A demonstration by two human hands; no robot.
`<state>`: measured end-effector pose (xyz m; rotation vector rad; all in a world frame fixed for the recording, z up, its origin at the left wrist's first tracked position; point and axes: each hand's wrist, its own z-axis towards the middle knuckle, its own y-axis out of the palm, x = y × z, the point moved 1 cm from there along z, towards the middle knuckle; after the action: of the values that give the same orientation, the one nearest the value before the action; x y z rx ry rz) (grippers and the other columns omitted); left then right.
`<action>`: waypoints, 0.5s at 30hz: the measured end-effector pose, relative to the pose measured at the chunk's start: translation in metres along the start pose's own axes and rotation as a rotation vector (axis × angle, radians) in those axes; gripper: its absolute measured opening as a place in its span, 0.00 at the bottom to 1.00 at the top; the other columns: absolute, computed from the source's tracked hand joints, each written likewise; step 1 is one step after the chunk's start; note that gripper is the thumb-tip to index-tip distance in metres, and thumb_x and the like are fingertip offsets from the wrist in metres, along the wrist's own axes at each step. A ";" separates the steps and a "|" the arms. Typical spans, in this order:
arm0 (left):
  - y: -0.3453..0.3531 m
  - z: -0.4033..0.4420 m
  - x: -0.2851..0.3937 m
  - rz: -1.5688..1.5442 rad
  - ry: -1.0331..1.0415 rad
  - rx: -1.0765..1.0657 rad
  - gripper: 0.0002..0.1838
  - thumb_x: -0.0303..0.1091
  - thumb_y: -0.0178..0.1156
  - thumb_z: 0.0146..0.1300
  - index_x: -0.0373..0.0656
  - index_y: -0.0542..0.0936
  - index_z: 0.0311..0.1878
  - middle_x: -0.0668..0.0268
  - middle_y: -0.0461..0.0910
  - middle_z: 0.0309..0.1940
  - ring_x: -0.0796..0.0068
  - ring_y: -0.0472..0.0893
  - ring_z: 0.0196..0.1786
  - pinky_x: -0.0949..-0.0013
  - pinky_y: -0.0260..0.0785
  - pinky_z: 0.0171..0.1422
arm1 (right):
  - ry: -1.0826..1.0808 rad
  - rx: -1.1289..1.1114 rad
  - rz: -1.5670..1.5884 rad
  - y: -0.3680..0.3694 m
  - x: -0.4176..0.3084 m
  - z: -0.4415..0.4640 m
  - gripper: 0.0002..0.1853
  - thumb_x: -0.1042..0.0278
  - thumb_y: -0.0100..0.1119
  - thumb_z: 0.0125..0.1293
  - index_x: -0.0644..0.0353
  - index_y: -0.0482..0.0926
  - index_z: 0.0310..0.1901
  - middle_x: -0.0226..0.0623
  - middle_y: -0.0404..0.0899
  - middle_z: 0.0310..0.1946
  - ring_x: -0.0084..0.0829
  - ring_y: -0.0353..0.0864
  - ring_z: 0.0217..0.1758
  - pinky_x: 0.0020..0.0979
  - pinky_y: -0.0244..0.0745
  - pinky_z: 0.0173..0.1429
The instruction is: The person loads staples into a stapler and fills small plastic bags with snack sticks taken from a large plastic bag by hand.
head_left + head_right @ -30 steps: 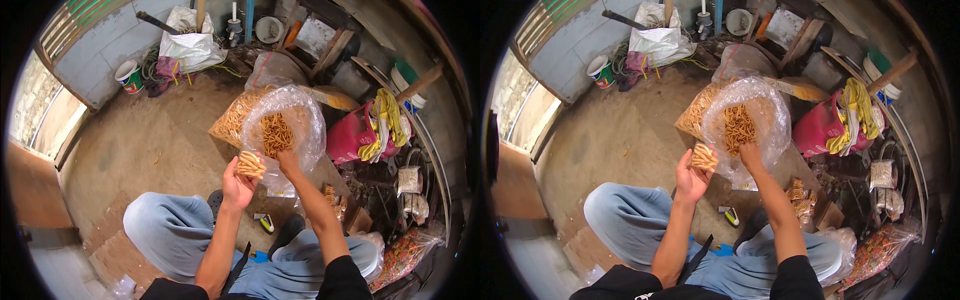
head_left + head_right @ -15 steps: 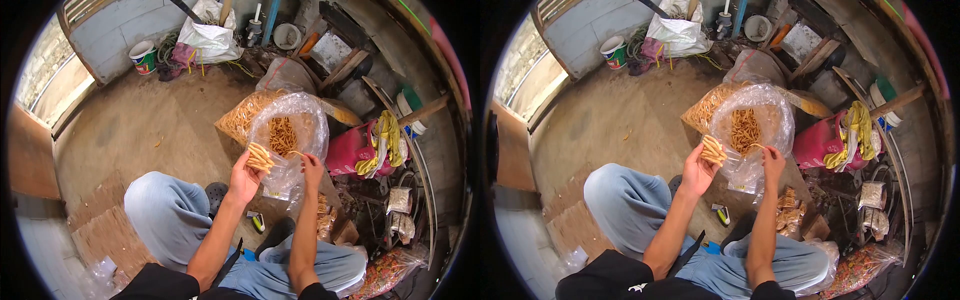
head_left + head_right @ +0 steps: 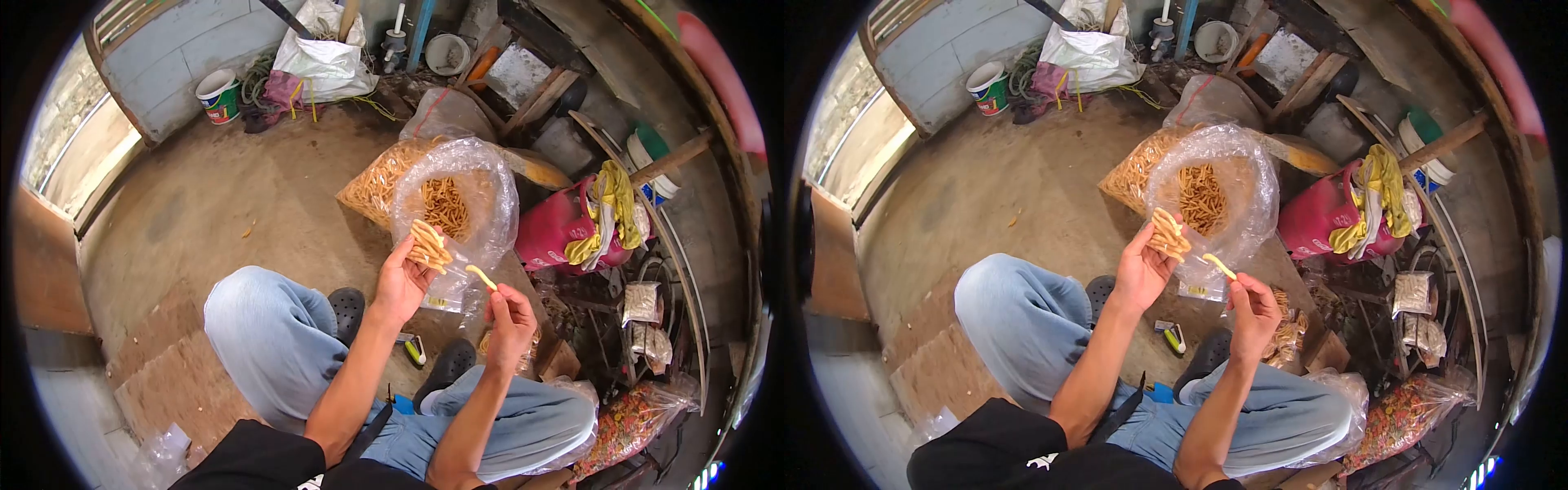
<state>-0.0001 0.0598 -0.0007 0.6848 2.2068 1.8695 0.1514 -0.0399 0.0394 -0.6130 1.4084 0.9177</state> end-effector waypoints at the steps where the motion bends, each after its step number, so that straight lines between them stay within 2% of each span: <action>1: 0.000 -0.001 0.000 0.001 -0.005 -0.013 0.19 0.38 0.43 0.73 0.38 0.69 0.61 0.59 0.75 0.59 0.66 0.76 0.60 0.65 0.73 0.61 | -0.024 0.009 -0.029 0.003 -0.003 0.000 0.08 0.80 0.62 0.61 0.65 0.81 0.43 0.32 0.81 0.33 0.16 0.73 0.30 0.18 0.67 0.33; 8: 0.006 -0.007 0.002 0.043 -0.031 -0.127 0.19 0.38 0.43 0.73 0.38 0.69 0.61 0.57 0.74 0.59 0.66 0.76 0.60 0.65 0.74 0.60 | -0.060 -0.003 -0.092 0.013 0.004 -0.005 0.09 0.81 0.64 0.59 0.66 0.81 0.42 0.31 0.81 0.36 0.16 0.74 0.34 0.17 0.68 0.38; 11: 0.009 -0.011 0.003 0.095 -0.047 -0.142 0.19 0.37 0.43 0.73 0.39 0.69 0.61 0.57 0.74 0.59 0.66 0.76 0.59 0.65 0.74 0.60 | -0.126 0.031 -0.145 0.016 0.009 -0.006 0.09 0.81 0.66 0.57 0.65 0.83 0.41 0.32 0.80 0.37 0.17 0.74 0.37 0.18 0.68 0.40; 13: 0.011 -0.013 0.003 0.089 -0.058 -0.133 0.18 0.37 0.43 0.72 0.39 0.69 0.61 0.57 0.74 0.59 0.67 0.76 0.59 0.65 0.74 0.60 | -0.273 0.018 -0.229 0.020 0.008 -0.005 0.09 0.82 0.67 0.56 0.64 0.84 0.40 0.32 0.78 0.37 0.18 0.73 0.38 0.19 0.68 0.40; 15: 0.012 -0.013 0.002 0.084 -0.068 -0.125 0.18 0.36 0.43 0.72 0.39 0.68 0.61 0.57 0.73 0.60 0.68 0.77 0.58 0.65 0.73 0.60 | -0.283 0.038 -0.223 0.023 0.009 -0.006 0.09 0.82 0.67 0.55 0.64 0.84 0.39 0.32 0.78 0.37 0.19 0.73 0.37 0.19 0.68 0.40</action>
<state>-0.0050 0.0503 0.0142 0.8169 2.0298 1.9732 0.1282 -0.0309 0.0335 -0.5743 1.0781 0.7645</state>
